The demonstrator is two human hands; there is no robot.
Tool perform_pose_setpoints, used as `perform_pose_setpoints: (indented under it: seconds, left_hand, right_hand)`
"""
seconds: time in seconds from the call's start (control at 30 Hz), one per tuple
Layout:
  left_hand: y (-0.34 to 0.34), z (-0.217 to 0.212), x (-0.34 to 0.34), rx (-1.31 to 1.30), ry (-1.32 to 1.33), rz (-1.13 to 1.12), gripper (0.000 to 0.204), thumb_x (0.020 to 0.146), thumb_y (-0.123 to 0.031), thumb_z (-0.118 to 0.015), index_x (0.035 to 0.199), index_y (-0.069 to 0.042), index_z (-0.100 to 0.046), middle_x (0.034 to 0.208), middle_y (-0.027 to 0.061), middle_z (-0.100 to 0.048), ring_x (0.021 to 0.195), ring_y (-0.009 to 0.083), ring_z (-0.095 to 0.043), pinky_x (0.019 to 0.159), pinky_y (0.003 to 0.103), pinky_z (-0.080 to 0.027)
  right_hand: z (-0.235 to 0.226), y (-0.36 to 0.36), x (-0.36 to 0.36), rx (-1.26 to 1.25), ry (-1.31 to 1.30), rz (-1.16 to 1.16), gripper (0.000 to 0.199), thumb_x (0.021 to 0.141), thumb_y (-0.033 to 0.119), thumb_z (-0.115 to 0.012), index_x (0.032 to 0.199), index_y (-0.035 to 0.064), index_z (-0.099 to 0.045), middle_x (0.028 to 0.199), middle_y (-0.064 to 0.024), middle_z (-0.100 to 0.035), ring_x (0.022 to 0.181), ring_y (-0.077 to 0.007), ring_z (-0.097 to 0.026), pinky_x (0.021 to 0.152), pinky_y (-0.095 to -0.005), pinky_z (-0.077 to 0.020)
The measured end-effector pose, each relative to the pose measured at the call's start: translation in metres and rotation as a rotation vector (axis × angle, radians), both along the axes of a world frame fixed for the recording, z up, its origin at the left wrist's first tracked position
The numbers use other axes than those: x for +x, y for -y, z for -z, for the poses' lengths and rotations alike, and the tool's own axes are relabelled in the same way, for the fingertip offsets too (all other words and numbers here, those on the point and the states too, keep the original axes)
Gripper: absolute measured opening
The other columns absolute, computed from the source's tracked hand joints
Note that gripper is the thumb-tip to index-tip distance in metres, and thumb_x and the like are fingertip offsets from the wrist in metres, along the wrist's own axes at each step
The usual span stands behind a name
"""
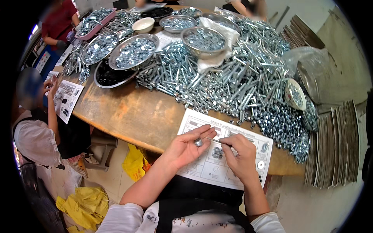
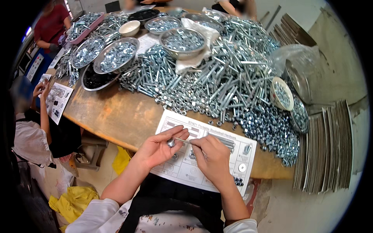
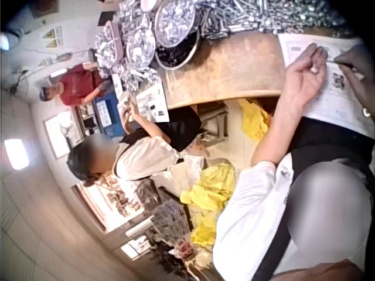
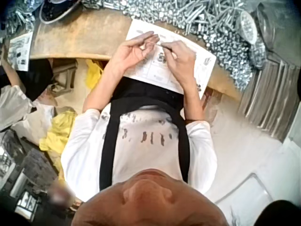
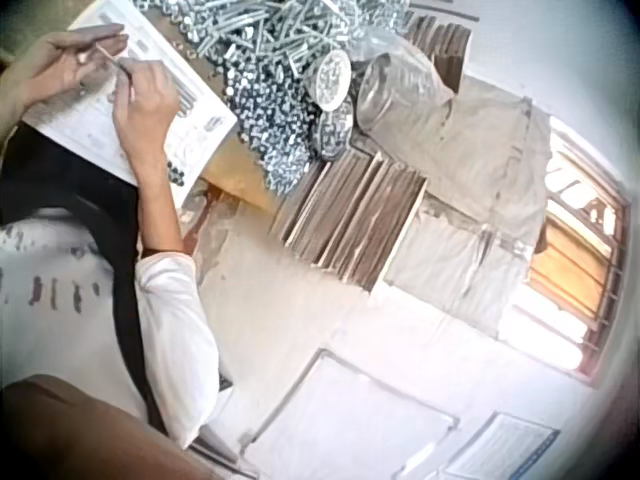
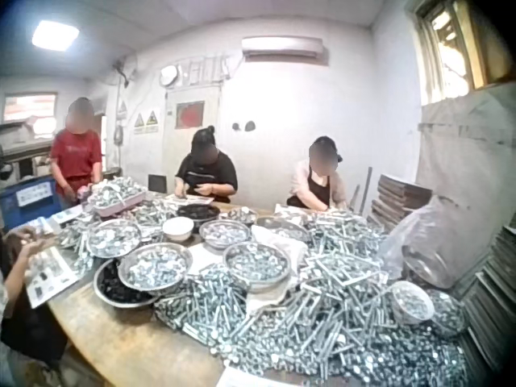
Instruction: The person sorts metal fasteners from a large pile on a table into designated areas on a printed instruction sheet. They pick bolts, nuts, and washers by hand and place them in specific spots on the sheet while other workers sort similar items nearby.
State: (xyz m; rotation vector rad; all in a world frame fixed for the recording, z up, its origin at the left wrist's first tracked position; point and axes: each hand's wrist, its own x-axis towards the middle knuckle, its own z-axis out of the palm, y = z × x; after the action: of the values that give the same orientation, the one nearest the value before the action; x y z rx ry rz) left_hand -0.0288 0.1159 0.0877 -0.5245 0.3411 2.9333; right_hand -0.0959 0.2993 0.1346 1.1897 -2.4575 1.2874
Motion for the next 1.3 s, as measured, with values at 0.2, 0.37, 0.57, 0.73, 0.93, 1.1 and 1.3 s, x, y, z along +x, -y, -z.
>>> perform_pose_setpoints:
  seconds: [0.2,0.37,0.57,0.73,0.93,1.1,1.3]
  left_hand:
    - [-0.014,0.011,0.003,0.004,0.027,0.153,0.061,0.105,-0.042,-0.036,0.140,0.008,-0.042,0.140,0.0173,-0.051,0.126,0.0255,-0.050,0.104,0.041,-0.044]
    - [-0.018,0.003,0.001,-0.086,-0.015,0.188,0.072,0.104,-0.054,-0.024,0.143,0.003,-0.043,0.141,0.0133,-0.053,0.130,0.0235,-0.048,0.104,0.041,-0.042]
    - [-0.018,-0.008,0.002,-0.156,0.010,0.222,0.073,0.104,-0.056,-0.024,0.143,0.002,-0.044,0.142,0.0129,-0.052,0.132,0.0223,-0.046,0.104,0.040,-0.040]
    - [-0.018,-0.010,0.000,-0.222,-0.028,0.295,0.072,0.103,-0.057,-0.026,0.143,0.001,-0.044,0.144,0.0147,-0.050,0.134,0.0225,-0.044,0.105,0.038,-0.038]
    - [-0.019,-0.017,0.002,-0.198,0.012,0.325,0.066,0.104,-0.052,-0.031,0.144,-0.002,-0.043,0.146,0.0165,-0.048,0.136,0.0229,-0.043,0.105,0.038,-0.037]
    - [-0.010,-0.031,0.002,-0.175,-0.039,0.276,0.058,0.104,-0.043,-0.039,0.144,0.000,-0.042,0.145,0.0175,-0.047,0.135,0.0246,-0.045,0.106,0.038,-0.039]
    - [-0.012,-0.019,0.013,-0.411,-0.064,0.240,0.052,0.103,-0.033,-0.047,0.140,0.003,-0.045,0.141,0.0185,-0.051,0.131,0.0250,-0.050,0.109,0.039,-0.041]
  right_hand:
    - [-0.002,-0.023,-0.005,0.140,-0.061,-0.065,0.013,0.076,-0.001,-0.071,0.087,0.0047,-0.070,0.079,-0.0086,-0.065,0.073,-0.0268,-0.063,0.064,-0.0353,-0.0495]
    - [0.005,-0.032,0.003,0.199,-0.104,-0.076,0.012,0.077,0.006,-0.073,0.088,0.0089,-0.068,0.076,-0.0055,-0.060,0.072,-0.0254,-0.061,0.061,-0.0364,-0.0491]
    - [0.004,-0.036,0.007,0.196,-0.077,-0.050,0.013,0.077,0.005,-0.072,0.089,0.0092,-0.068,0.077,-0.0049,-0.060,0.072,-0.0248,-0.061,0.061,-0.0362,-0.0491]
    - [0.007,-0.037,0.005,0.194,-0.081,-0.093,0.011,0.078,0.005,-0.072,0.087,0.0089,-0.068,0.077,-0.0054,-0.060,0.072,-0.0249,-0.061,0.062,-0.0362,-0.0493]
    - [0.029,-0.036,0.006,0.071,0.243,-0.143,0.010,0.081,0.003,-0.070,0.091,0.0064,-0.069,0.080,-0.0062,-0.063,0.070,-0.0198,-0.062,0.064,-0.0302,-0.0491]
    - [0.045,-0.031,0.021,-0.311,0.944,-0.078,0.010,0.089,0.004,-0.067,0.097,-0.0016,-0.069,0.083,0.0001,-0.064,0.076,-0.0049,-0.056,0.068,-0.0211,-0.0459]
    - [0.037,-0.018,0.028,-0.342,0.791,0.075,0.010,0.090,0.003,-0.066,0.099,-0.0026,-0.068,0.084,-0.0004,-0.065,0.072,-0.0031,-0.055,0.065,-0.0185,-0.0447]
